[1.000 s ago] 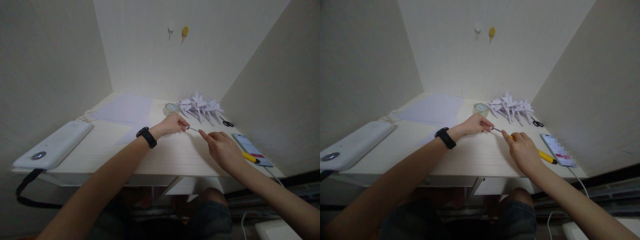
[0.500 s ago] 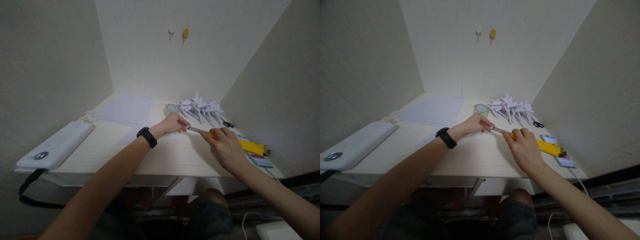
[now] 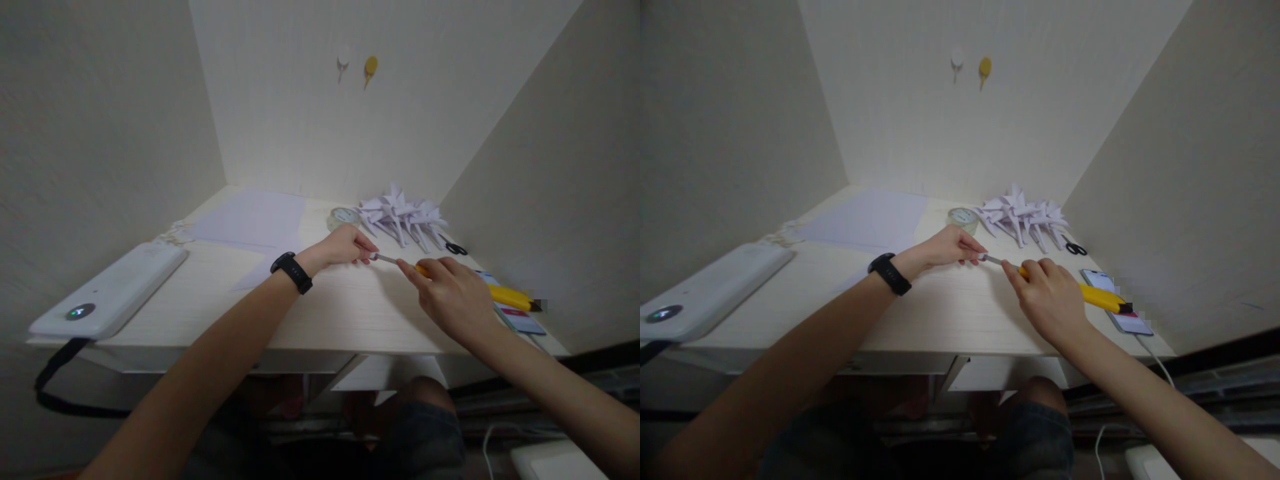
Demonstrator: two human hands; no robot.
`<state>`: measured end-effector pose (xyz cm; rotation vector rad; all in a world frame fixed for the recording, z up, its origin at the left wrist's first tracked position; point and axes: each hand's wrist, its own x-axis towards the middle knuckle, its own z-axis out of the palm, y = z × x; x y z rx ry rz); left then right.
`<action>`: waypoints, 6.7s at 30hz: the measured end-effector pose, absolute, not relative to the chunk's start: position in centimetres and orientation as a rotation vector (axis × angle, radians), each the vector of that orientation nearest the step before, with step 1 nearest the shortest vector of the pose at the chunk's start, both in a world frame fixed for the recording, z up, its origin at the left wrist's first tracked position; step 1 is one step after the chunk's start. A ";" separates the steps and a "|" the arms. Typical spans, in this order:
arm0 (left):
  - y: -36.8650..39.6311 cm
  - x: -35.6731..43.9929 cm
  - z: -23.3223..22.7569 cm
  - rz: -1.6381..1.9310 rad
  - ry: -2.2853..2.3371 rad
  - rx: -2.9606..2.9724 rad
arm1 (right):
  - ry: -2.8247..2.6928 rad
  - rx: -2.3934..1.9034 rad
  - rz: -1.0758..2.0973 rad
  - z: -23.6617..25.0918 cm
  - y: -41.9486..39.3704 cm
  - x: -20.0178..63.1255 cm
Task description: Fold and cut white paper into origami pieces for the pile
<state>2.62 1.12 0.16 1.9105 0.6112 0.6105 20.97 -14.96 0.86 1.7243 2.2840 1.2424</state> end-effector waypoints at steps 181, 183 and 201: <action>2.8 2.6 -2.5 0.731 0.885 2.475 | 2.022 3.162 -1.620 -1.6 -9.1 28.4; 2.7 2.6 -3.0 0.741 0.883 2.590 | 1.989 3.117 -1.745 -1.9 -8.8 28.5; 2.8 3.6 -3.8 0.762 0.983 2.554 | 2.275 3.028 -0.383 -3.2 -7.7 29.1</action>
